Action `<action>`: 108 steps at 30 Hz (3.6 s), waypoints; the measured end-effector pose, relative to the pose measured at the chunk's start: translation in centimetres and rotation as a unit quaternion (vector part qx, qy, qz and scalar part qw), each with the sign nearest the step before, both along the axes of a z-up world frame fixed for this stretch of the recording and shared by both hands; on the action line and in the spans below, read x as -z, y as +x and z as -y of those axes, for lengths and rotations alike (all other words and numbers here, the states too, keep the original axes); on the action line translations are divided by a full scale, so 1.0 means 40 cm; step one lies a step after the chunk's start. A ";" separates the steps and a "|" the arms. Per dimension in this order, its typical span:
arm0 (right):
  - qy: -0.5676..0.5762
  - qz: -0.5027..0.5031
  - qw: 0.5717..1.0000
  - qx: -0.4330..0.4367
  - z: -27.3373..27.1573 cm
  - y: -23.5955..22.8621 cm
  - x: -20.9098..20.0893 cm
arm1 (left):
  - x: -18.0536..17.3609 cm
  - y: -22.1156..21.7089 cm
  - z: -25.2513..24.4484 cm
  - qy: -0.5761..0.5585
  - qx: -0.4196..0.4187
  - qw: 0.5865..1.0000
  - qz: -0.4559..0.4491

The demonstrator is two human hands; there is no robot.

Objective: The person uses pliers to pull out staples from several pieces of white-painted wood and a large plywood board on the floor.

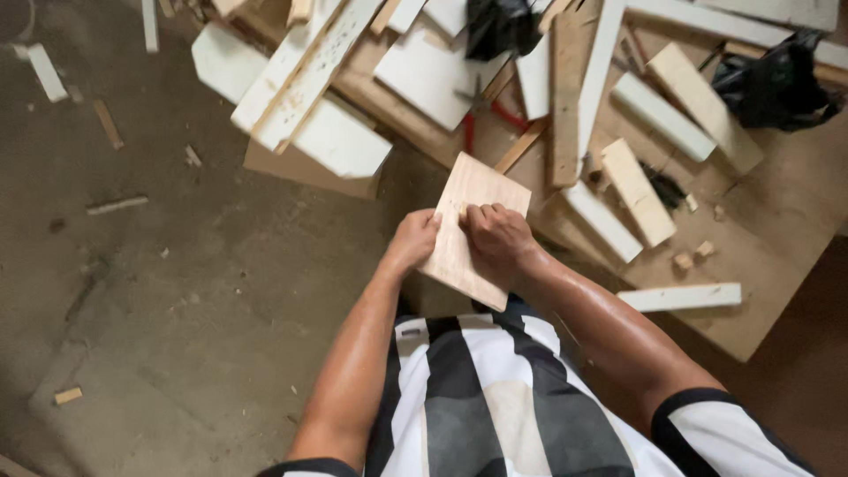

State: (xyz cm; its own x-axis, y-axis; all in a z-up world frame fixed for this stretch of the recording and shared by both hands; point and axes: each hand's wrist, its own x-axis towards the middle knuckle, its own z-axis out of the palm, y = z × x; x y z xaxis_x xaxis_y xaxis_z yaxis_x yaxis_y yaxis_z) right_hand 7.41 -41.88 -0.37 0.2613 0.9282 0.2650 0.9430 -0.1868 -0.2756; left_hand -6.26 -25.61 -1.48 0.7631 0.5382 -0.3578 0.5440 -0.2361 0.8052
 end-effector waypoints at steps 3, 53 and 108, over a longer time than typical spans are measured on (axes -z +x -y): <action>-0.018 -0.195 0.980 0.040 0.015 0.154 -0.018 | -0.017 0.064 0.055 0.050 -0.033 0.998 0.026; 0.090 -0.581 0.660 0.468 -0.007 0.496 0.282 | 0.036 0.054 -0.083 -0.197 -0.155 0.966 0.069; -0.075 -0.394 0.825 0.399 1.012 0.601 0.540 | 0.244 0.255 0.536 -0.308 -0.130 0.931 0.148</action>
